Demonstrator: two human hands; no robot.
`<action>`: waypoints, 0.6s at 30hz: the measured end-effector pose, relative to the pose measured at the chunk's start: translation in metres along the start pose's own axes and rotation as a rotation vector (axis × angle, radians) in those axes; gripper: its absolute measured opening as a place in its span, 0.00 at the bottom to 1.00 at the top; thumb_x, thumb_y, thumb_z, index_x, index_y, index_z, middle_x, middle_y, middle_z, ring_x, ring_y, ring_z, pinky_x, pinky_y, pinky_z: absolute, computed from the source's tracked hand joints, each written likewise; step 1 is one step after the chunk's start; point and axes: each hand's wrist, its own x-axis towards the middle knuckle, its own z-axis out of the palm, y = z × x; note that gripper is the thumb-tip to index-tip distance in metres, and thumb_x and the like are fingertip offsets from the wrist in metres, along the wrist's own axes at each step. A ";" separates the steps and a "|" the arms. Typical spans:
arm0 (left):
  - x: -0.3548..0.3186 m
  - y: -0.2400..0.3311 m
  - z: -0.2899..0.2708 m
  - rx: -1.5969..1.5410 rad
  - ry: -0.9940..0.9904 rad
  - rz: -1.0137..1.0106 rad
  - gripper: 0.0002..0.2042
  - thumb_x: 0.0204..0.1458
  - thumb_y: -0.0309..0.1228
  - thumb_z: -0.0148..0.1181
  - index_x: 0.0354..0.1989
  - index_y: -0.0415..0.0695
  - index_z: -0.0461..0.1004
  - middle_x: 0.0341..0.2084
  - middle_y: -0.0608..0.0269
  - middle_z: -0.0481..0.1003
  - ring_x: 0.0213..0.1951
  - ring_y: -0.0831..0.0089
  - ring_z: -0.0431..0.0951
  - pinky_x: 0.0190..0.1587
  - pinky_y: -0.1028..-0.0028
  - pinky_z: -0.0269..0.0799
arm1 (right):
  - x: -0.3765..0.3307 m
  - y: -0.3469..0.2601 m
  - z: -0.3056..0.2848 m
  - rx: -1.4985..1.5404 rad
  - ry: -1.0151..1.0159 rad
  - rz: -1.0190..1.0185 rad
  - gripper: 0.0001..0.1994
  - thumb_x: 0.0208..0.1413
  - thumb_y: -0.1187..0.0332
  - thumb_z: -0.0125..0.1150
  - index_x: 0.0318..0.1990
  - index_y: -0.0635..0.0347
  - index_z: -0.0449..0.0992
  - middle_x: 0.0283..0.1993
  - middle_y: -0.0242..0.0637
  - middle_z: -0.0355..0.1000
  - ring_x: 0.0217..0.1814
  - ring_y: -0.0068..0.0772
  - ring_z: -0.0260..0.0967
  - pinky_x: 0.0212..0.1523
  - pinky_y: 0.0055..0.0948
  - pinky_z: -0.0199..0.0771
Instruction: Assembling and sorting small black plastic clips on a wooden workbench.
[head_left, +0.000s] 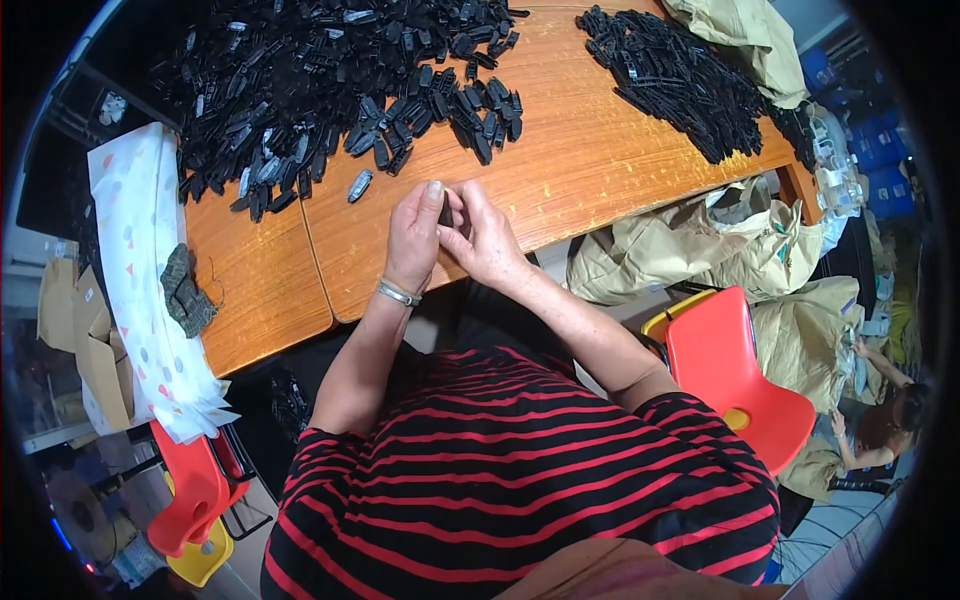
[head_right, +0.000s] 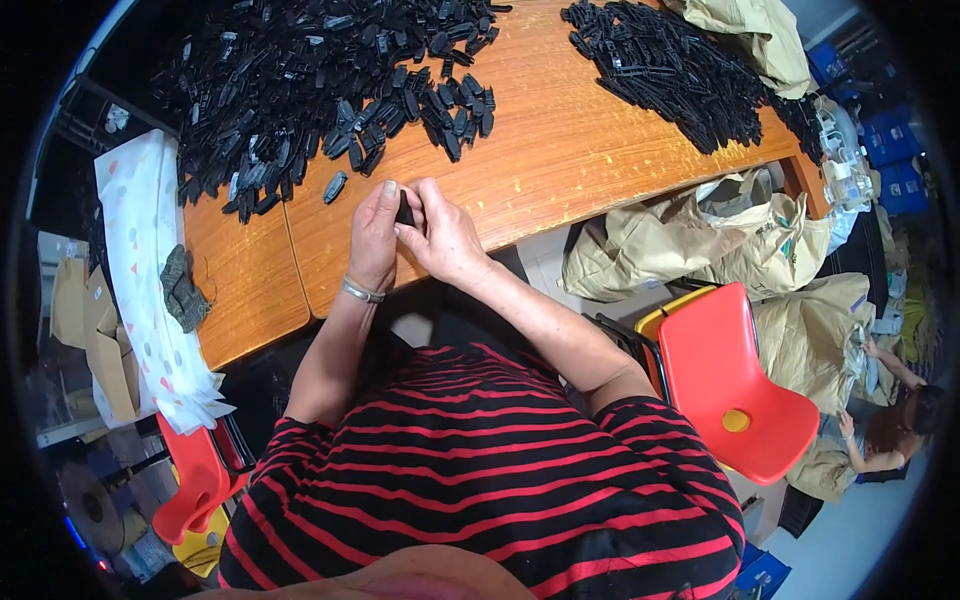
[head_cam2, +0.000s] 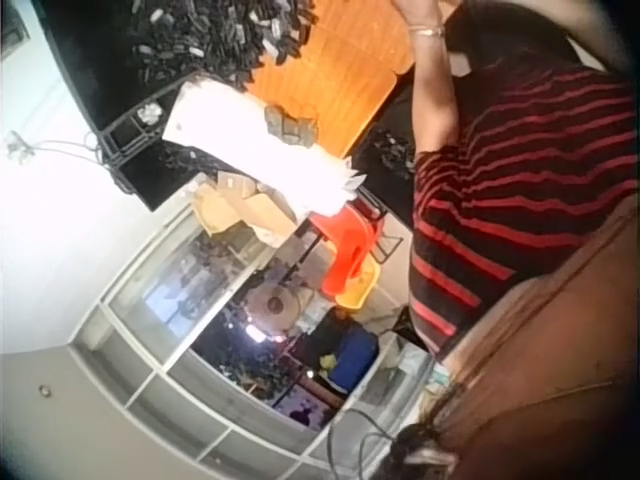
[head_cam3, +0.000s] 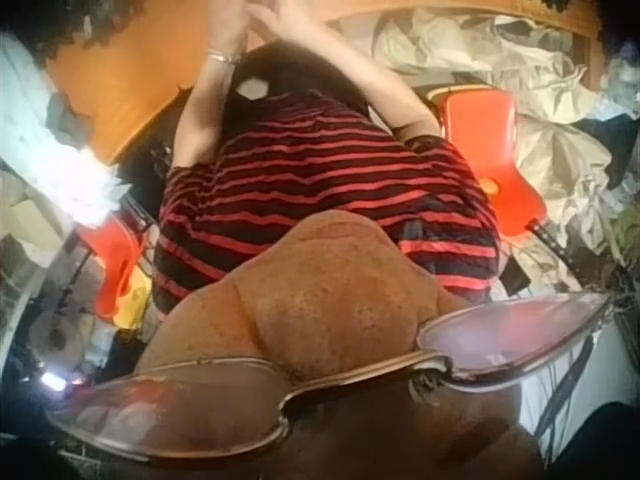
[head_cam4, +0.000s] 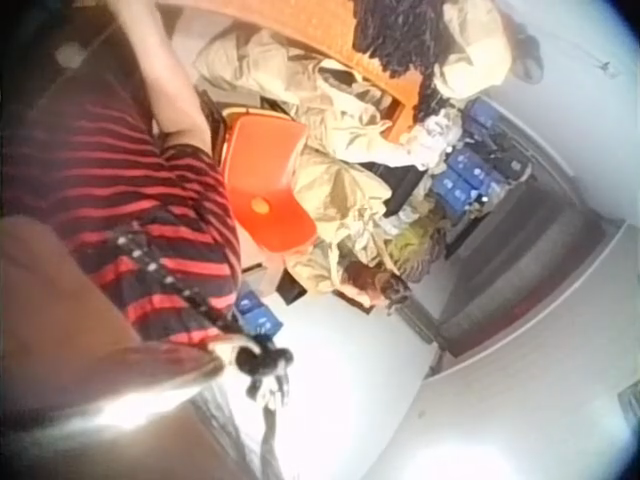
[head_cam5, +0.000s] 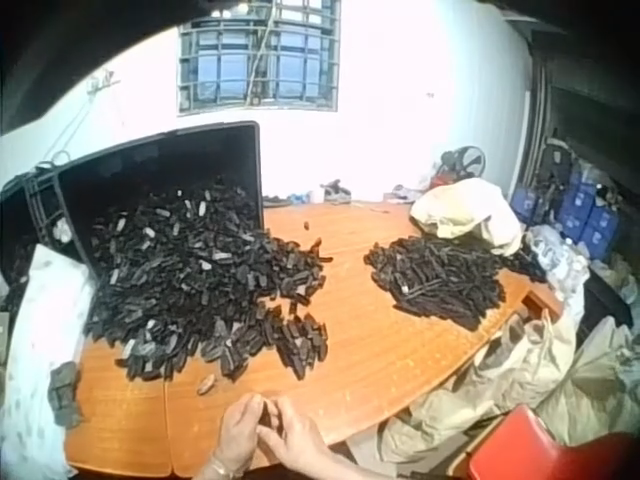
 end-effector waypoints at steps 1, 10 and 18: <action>0.000 0.000 0.000 -0.005 0.031 -0.022 0.17 0.63 0.39 0.44 0.28 0.40 0.70 0.21 0.70 0.69 0.25 0.83 0.66 0.29 0.82 0.62 | 0.001 0.003 0.000 0.008 -0.008 -0.009 0.20 0.47 0.70 0.66 0.45 0.59 0.63 0.22 0.38 0.65 0.24 0.39 0.68 0.26 0.35 0.68; 0.027 0.000 -0.039 0.333 0.191 0.046 0.13 0.58 0.39 0.54 0.31 0.40 0.71 0.22 0.69 0.72 0.25 0.81 0.70 0.29 0.79 0.65 | 0.062 0.038 -0.053 -0.234 0.058 -0.162 0.11 0.51 0.66 0.64 0.38 0.62 0.75 0.32 0.40 0.73 0.35 0.34 0.73 0.34 0.30 0.73; 0.046 0.012 -0.045 1.351 0.342 0.282 0.10 0.46 0.35 0.63 0.35 0.45 0.76 0.29 0.59 0.74 0.32 0.59 0.76 0.32 0.65 0.70 | 0.171 0.053 -0.068 -0.803 0.051 -0.140 0.10 0.46 0.69 0.60 0.33 0.65 0.76 0.35 0.55 0.73 0.41 0.53 0.72 0.40 0.45 0.73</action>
